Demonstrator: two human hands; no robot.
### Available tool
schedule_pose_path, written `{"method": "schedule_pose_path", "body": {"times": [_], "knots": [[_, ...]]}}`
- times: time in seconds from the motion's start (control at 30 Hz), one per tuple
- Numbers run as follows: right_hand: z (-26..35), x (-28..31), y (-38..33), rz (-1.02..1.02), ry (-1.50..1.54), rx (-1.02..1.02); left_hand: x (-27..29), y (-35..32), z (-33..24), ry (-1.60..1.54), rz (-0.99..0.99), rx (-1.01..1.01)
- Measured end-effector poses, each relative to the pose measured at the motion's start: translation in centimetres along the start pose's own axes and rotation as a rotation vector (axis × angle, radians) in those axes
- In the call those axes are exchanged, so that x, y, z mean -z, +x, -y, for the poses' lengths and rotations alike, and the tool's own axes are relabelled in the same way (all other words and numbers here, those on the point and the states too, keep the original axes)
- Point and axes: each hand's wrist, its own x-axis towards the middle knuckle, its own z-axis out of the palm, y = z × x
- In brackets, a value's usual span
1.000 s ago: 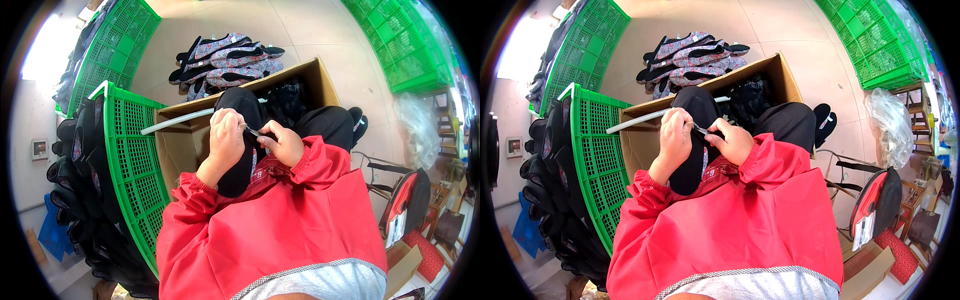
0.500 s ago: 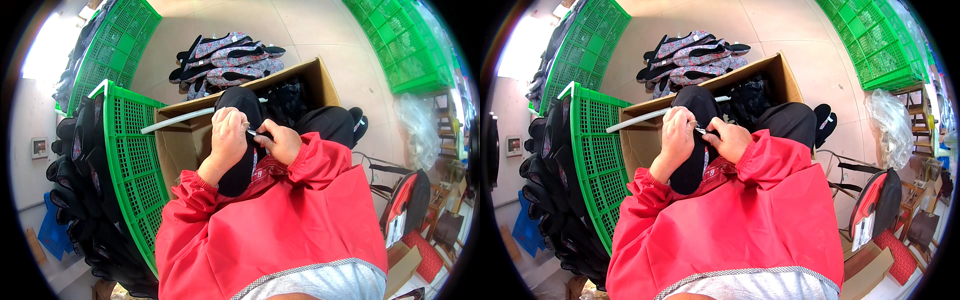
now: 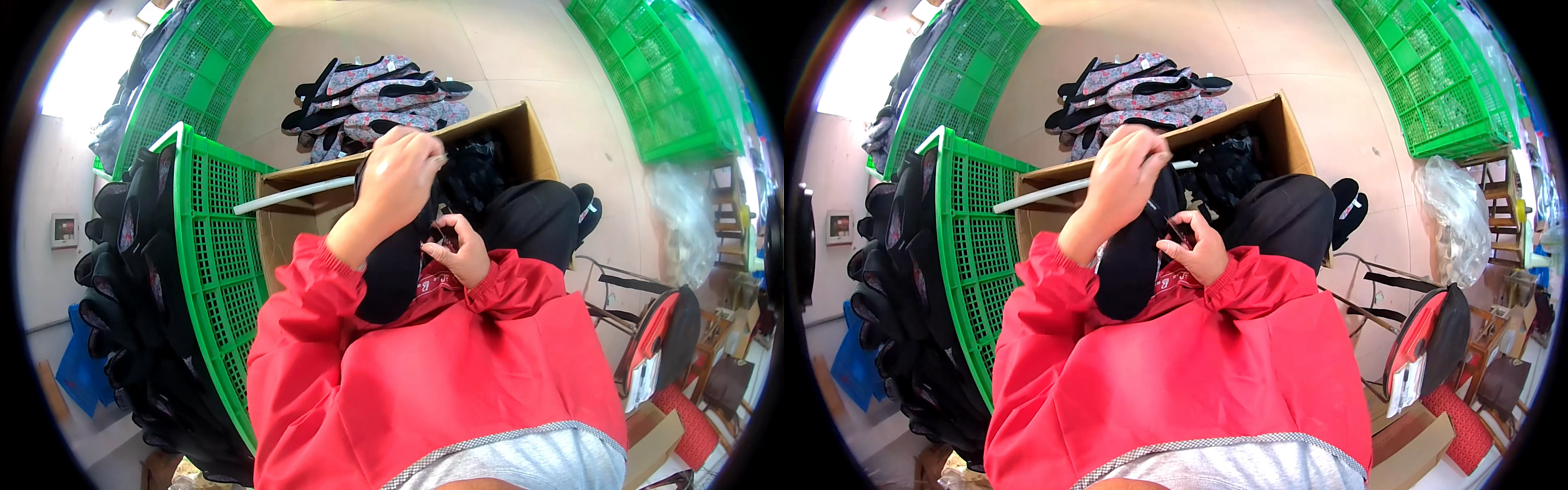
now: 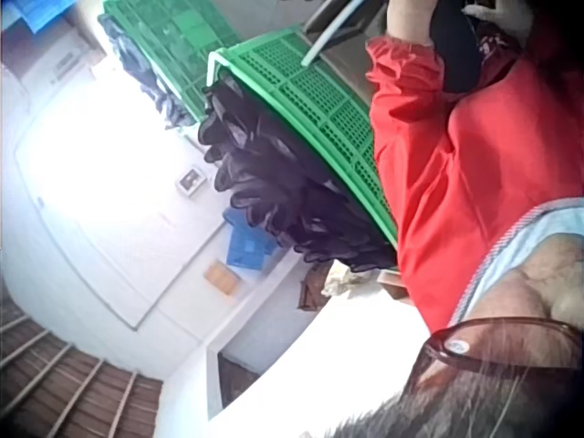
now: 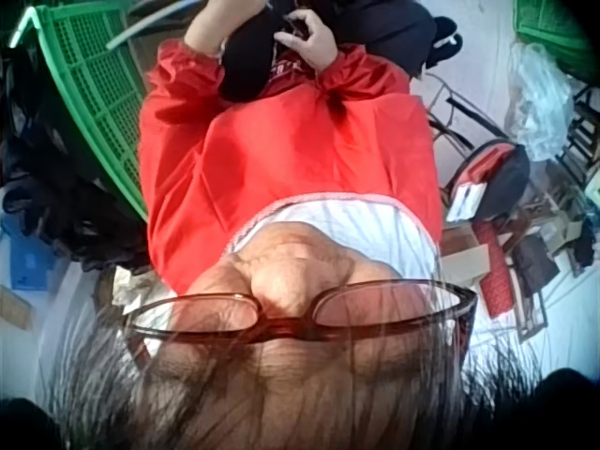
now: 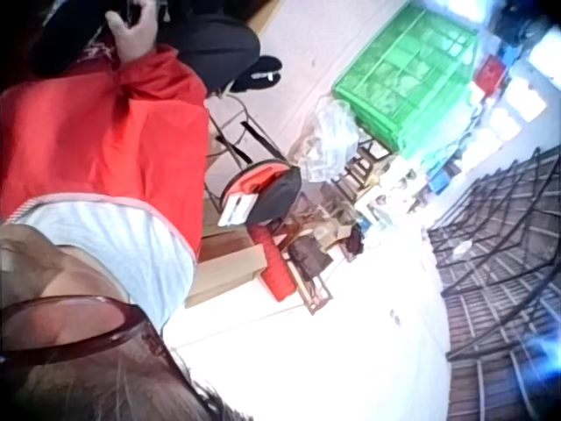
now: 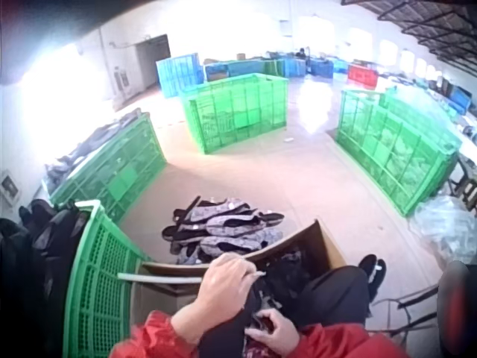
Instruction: The person sits on the floor and uses scissors to trim loose threads and fabric edges from black slippers. They handle the slippers one at a time, picking them from a cardboard box, cutting the excess material, and placing the finished items into a green plastic crate.
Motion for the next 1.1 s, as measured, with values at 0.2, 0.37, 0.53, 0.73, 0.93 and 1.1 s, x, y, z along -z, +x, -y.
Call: {"method": "schedule_pose_path", "body": {"times": [0.2,0.37,0.53,0.73,0.93,1.1], "knots": [[-0.7,-0.1,-0.5,-0.077,-0.182,0.088,-4.9,3.3,2.2,0.080,0.158,-0.057],[-2.1,0.1,-0.7,-0.058,-0.096,0.028,-1.8,2.4,5.9,0.160,0.133,0.068],[-2.1,-0.1,-0.4,-0.083,-0.042,0.037,3.3,-1.8,7.6,0.043,0.142,0.435],[-1.3,-0.2,-0.2,-0.100,-0.146,0.016,4.7,-9.3,5.7,-0.569,0.184,1.008],[-2.4,-0.4,0.2,-0.080,-0.095,0.009,3.7,-12.8,2.8,-1.008,0.083,1.086],[-3.1,-0.3,0.3,-0.036,0.067,-0.053,4.0,-13.0,1.4,-1.144,0.031,1.117]]}}
